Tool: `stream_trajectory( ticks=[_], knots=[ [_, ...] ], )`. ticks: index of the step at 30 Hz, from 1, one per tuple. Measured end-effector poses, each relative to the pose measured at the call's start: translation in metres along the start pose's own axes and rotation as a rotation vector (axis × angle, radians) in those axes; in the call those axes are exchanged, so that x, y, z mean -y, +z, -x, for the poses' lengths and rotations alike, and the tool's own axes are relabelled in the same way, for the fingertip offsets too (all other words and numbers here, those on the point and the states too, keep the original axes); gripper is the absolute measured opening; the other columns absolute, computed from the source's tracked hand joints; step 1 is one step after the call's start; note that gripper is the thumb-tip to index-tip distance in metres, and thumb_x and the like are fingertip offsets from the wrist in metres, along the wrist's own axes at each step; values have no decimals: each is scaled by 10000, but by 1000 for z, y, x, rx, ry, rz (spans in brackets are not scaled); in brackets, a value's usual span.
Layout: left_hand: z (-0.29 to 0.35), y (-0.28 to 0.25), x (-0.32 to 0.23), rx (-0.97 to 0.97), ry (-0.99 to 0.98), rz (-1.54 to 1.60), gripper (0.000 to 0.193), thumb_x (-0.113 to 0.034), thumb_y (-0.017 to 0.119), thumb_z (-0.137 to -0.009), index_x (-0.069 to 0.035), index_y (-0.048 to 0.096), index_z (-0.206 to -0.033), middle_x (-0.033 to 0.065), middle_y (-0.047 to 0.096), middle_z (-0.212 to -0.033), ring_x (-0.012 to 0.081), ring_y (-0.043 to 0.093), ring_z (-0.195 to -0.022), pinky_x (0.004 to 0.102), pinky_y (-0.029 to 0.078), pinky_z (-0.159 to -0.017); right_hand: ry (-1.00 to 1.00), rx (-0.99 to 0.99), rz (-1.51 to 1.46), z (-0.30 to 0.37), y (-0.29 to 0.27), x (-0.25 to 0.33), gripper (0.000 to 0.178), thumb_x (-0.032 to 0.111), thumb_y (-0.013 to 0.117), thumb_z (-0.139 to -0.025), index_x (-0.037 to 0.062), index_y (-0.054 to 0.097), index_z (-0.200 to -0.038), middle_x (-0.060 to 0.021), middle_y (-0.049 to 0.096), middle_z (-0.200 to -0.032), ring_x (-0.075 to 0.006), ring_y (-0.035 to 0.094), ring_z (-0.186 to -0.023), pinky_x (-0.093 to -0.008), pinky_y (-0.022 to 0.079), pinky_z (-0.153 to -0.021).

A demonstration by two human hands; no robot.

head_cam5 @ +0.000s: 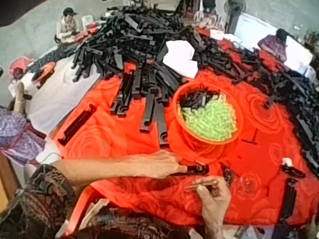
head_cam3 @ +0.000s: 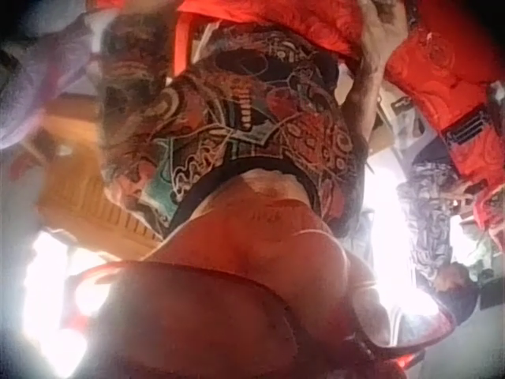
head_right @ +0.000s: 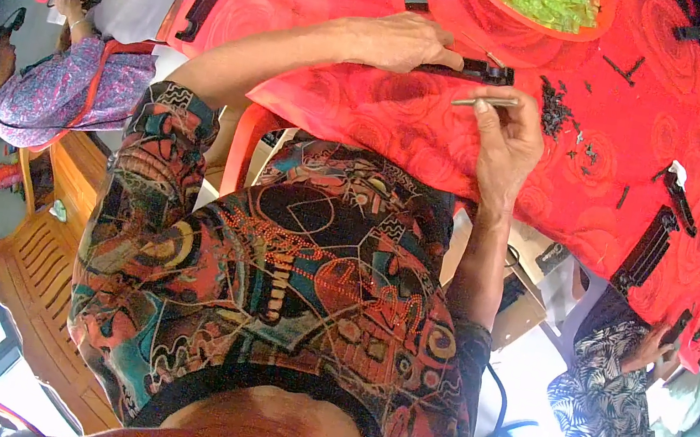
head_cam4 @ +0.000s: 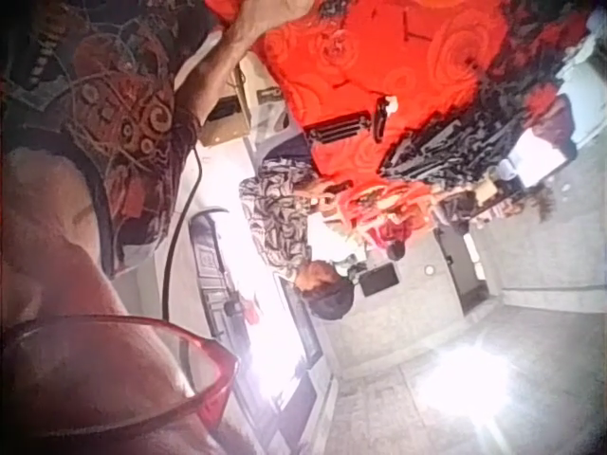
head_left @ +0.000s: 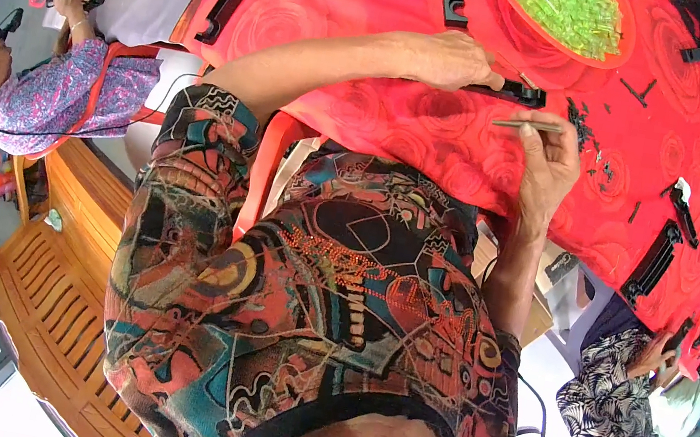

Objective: The person assembles plastic components and springs by hand into toy gun parts at a table.

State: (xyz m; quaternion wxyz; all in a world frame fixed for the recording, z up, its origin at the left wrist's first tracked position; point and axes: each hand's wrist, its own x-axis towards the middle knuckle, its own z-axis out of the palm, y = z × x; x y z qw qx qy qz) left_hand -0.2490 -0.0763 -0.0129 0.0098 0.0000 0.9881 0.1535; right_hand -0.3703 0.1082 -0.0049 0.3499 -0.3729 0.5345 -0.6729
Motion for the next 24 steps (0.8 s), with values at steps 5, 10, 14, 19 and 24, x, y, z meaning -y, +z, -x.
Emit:
stream_trajectory(
  ticks=[5,10,14,19,24],
  knots=[
    [-4,-7,-3,18,4,76,342,-13,511,-761,-85,475,-1094,160,559,-800,361,594,-800,442,460,-646,-44,-67,-3,-11,4,-2,151,-55,594,-839,-1,560,-975,-61,621,-925,-125,592,-849,-259,484,-773],
    [3,-4,-1,8,-10,166,306,-11,508,-771,-60,432,-1063,172,567,-804,366,600,-800,454,456,-646,-160,-128,152,-16,-1,-15,151,-37,615,-837,4,565,-974,-53,614,-922,-99,576,-831,-232,470,-765],
    [8,11,2,-155,-29,137,282,-1,514,-766,-14,430,-1035,195,589,-825,382,605,-798,472,464,-641,-179,-160,121,-25,6,-17,140,-22,627,-834,9,570,-958,-41,606,-907,-93,569,-829,-230,466,-765],
    [8,5,-4,-143,-189,145,278,24,521,-748,46,441,-1013,220,603,-818,398,609,-801,482,482,-651,-177,-127,275,-35,13,-29,119,-6,631,-830,21,564,-924,-31,601,-863,-92,570,-815,-242,466,-758],
    [10,14,-4,-178,-227,165,137,-28,484,-805,8,422,-922,223,557,-830,412,574,-816,484,441,-652,-157,-138,335,-36,14,-30,113,9,634,-824,21,559,-909,-27,599,-823,-94,571,-784,-247,470,-744]
  ],
)
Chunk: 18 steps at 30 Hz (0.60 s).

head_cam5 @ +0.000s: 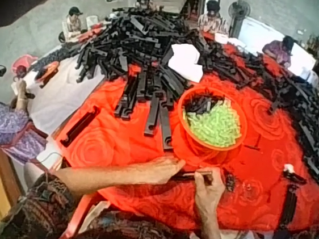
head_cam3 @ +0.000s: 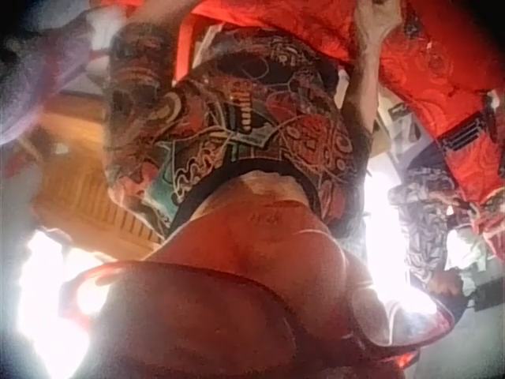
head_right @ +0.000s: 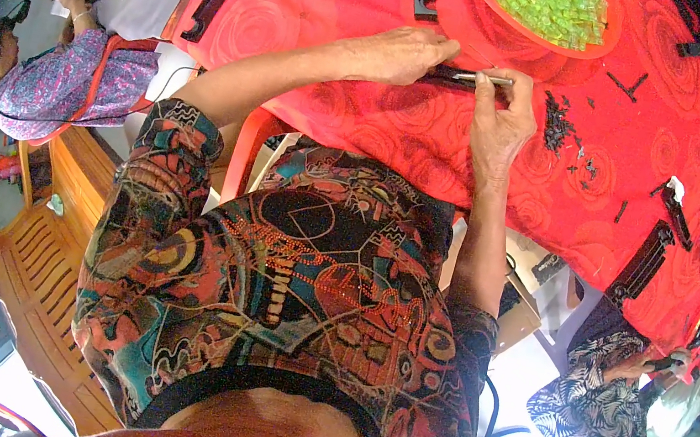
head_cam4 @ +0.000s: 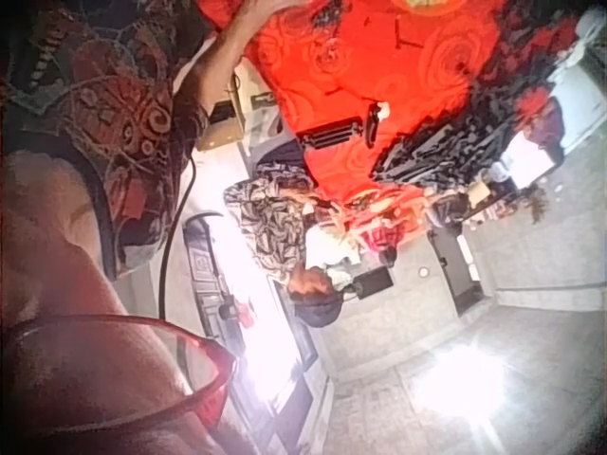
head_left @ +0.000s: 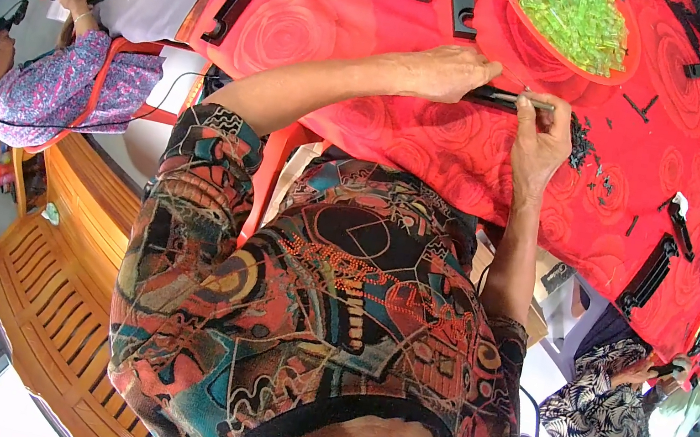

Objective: The person assembles plastic components and springs by hand into toy gun parts at a table.

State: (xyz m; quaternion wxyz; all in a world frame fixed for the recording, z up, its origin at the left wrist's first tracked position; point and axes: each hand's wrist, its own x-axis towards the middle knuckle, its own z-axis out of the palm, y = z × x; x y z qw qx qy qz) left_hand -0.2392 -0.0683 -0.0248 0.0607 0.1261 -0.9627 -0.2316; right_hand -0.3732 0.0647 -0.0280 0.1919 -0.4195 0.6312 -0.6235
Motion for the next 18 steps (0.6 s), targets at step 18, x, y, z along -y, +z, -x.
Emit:
stream_trajectory(
  ticks=[18],
  knots=[
    [6,8,3,-163,143,171,261,3,515,-774,-32,432,-1019,184,556,-915,394,566,-895,474,455,-687,41,-36,-114,2,-5,-8,108,-25,640,-815,19,573,-887,-41,628,-852,-102,587,-808,-245,471,-748]
  ],
)
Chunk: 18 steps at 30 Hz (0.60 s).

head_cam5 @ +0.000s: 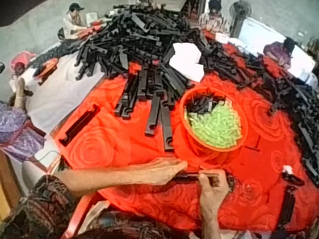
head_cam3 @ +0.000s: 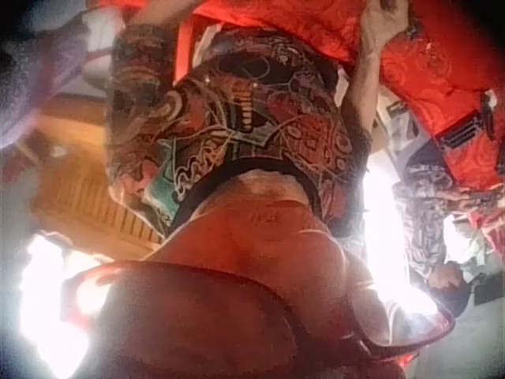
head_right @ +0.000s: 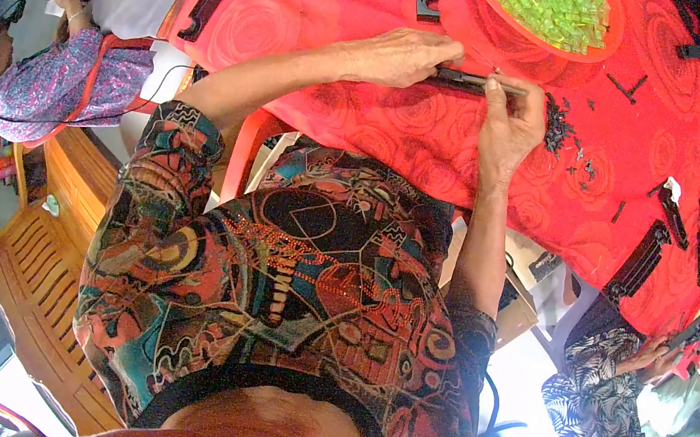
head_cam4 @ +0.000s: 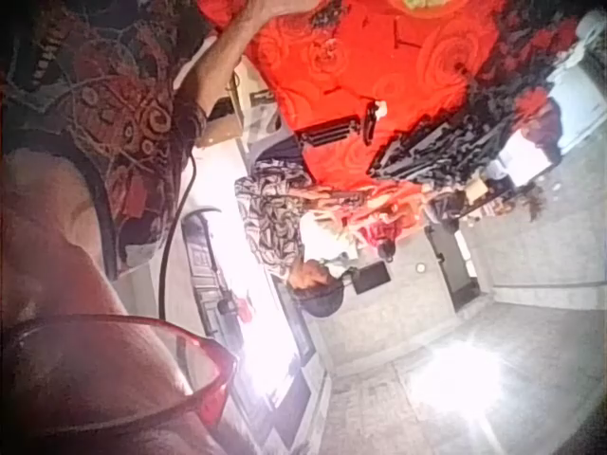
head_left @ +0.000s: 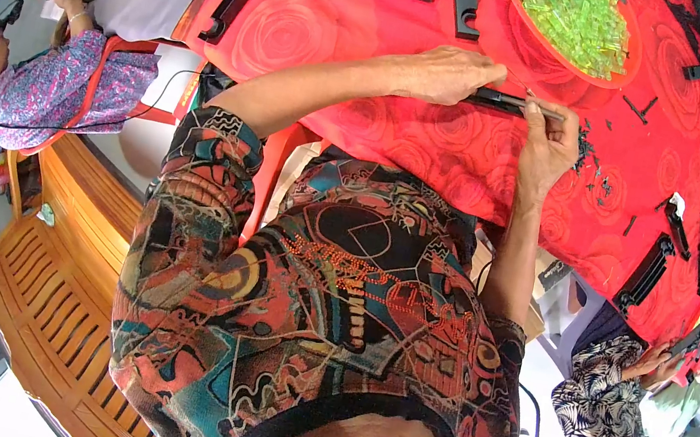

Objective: The person assembles plastic components and springs by hand into toy gun parts at a table.

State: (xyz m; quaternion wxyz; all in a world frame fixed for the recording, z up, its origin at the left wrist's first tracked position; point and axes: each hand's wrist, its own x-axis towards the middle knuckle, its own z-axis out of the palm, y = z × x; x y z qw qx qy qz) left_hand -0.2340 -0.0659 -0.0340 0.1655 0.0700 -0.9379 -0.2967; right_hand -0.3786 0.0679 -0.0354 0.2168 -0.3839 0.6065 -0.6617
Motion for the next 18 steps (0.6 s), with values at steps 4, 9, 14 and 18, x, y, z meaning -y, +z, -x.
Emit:
stream_trajectory(
  ticks=[4,9,14,18],
  knots=[
    [-3,-4,-1,32,6,-5,303,2,469,-808,-73,452,-1102,179,563,-944,378,569,-923,466,470,-699,20,6,-119,-2,-3,1,128,-42,627,-825,10,554,-916,-66,640,-884,-109,594,-821,-241,474,-758],
    [-3,-1,4,65,51,25,419,28,465,-774,-136,481,-1158,148,564,-938,351,567,-933,457,470,-715,16,29,-74,-2,-4,4,127,-46,621,-828,7,552,-922,-68,642,-889,-109,595,-822,-239,475,-760],
    [-5,5,10,40,57,91,414,48,452,-760,-124,514,-1132,145,569,-923,346,567,-917,455,460,-750,-10,41,-30,-2,-4,8,130,-51,610,-832,5,546,-930,-70,635,-899,-118,597,-829,-246,480,-778],
    [-5,5,12,15,96,119,387,48,459,-766,-109,518,-1115,152,573,-910,349,566,-902,451,454,-753,3,16,-54,2,-1,8,132,-50,601,-838,9,540,-939,-69,625,-910,-121,599,-832,-253,482,-796]
  ],
)
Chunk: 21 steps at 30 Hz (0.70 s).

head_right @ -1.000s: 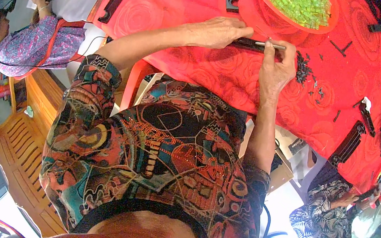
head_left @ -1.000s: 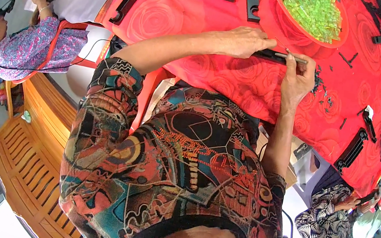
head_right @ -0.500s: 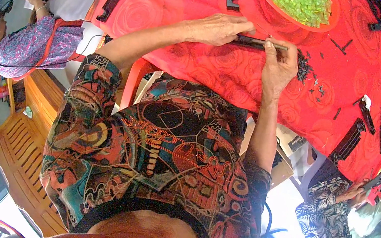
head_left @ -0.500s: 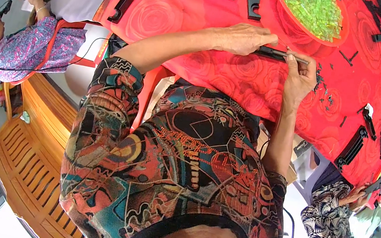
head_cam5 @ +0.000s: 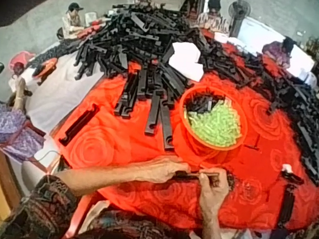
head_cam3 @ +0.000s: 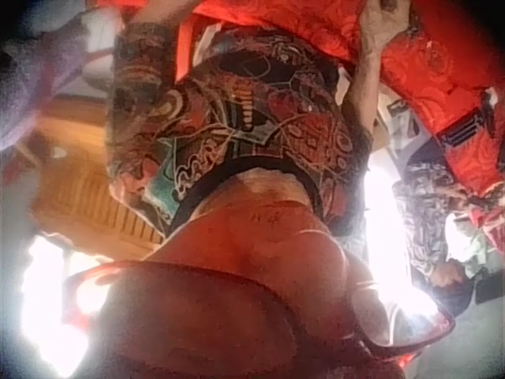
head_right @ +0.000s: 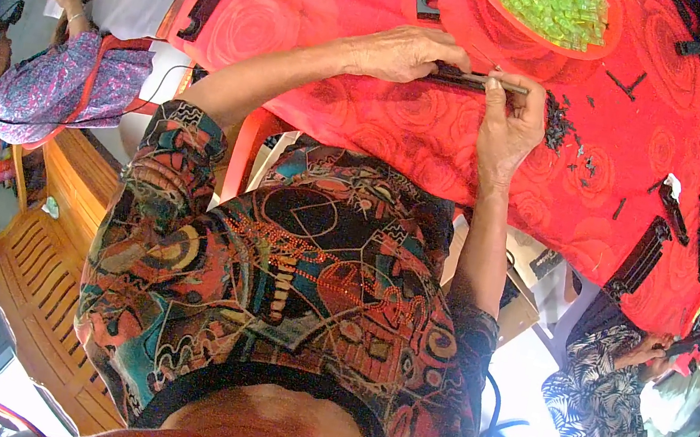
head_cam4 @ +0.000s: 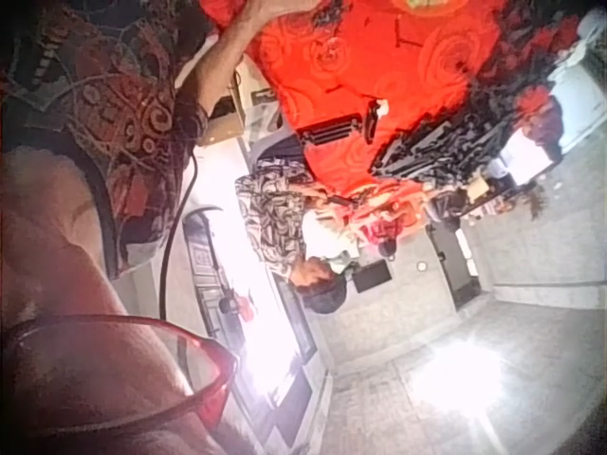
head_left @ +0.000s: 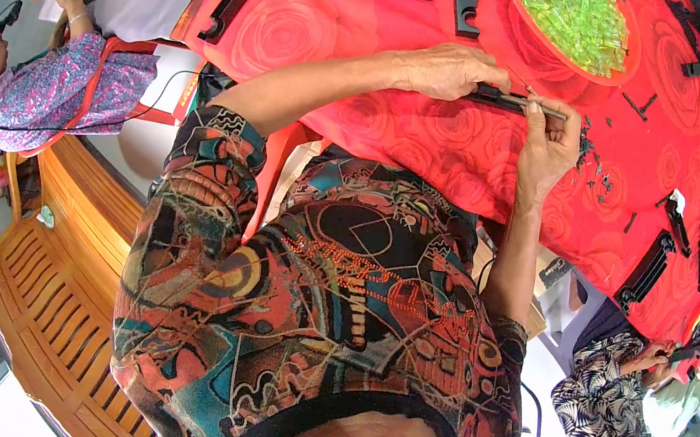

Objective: The person assembles plastic components and springs by hand into toy gun parts at a table.

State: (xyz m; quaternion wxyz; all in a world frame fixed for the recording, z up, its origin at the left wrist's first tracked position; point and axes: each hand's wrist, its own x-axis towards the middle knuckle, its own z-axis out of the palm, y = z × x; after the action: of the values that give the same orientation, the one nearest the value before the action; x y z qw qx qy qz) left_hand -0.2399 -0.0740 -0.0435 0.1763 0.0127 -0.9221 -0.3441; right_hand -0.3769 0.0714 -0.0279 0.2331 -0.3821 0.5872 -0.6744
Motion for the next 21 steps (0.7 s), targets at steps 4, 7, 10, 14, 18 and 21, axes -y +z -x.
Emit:
stream_trajectory(
  ticks=[4,7,10,14,18,21],
  knots=[
    [0,1,-2,-15,-25,-9,351,43,468,-776,-94,516,-1095,158,578,-888,349,567,-893,443,454,-742,-72,-34,137,5,4,-1,197,-33,602,-842,15,513,-1011,-73,620,-911,-130,608,-849,-271,492,-802],
    [0,2,-1,12,-65,-7,334,39,481,-778,-88,514,-1085,164,581,-875,346,569,-889,441,452,-736,-142,-37,284,8,13,5,249,-24,605,-837,17,495,-1057,-95,626,-913,-150,625,-841,-290,509,-784],
    [0,3,-2,22,-90,25,350,41,499,-768,-83,510,-1095,169,582,-882,346,569,-894,441,453,-737,-220,-23,446,8,15,4,297,-19,611,-824,22,486,-1091,-130,635,-912,-192,648,-808,-309,524,-740],
    [-1,2,-5,38,-109,23,373,95,482,-728,-52,497,-1071,172,580,-963,357,563,-975,444,464,-797,-292,-2,570,7,15,1,268,-13,623,-812,21,514,-1056,-133,631,-866,-230,649,-784,-325,518,-698],
    [0,2,-6,20,-88,30,363,84,504,-728,-48,495,-1066,171,566,-950,366,554,-960,451,455,-794,-276,32,586,4,15,7,228,-26,627,-794,23,543,-1000,-133,611,-849,-255,637,-767,-340,509,-678],
    [-1,2,-6,25,-111,50,356,72,524,-730,-49,496,-1063,172,562,-965,368,546,-973,453,448,-800,-253,179,654,-5,9,19,197,-15,626,-782,34,531,-947,-144,603,-852,-295,626,-754,-360,506,-652]
  ],
)
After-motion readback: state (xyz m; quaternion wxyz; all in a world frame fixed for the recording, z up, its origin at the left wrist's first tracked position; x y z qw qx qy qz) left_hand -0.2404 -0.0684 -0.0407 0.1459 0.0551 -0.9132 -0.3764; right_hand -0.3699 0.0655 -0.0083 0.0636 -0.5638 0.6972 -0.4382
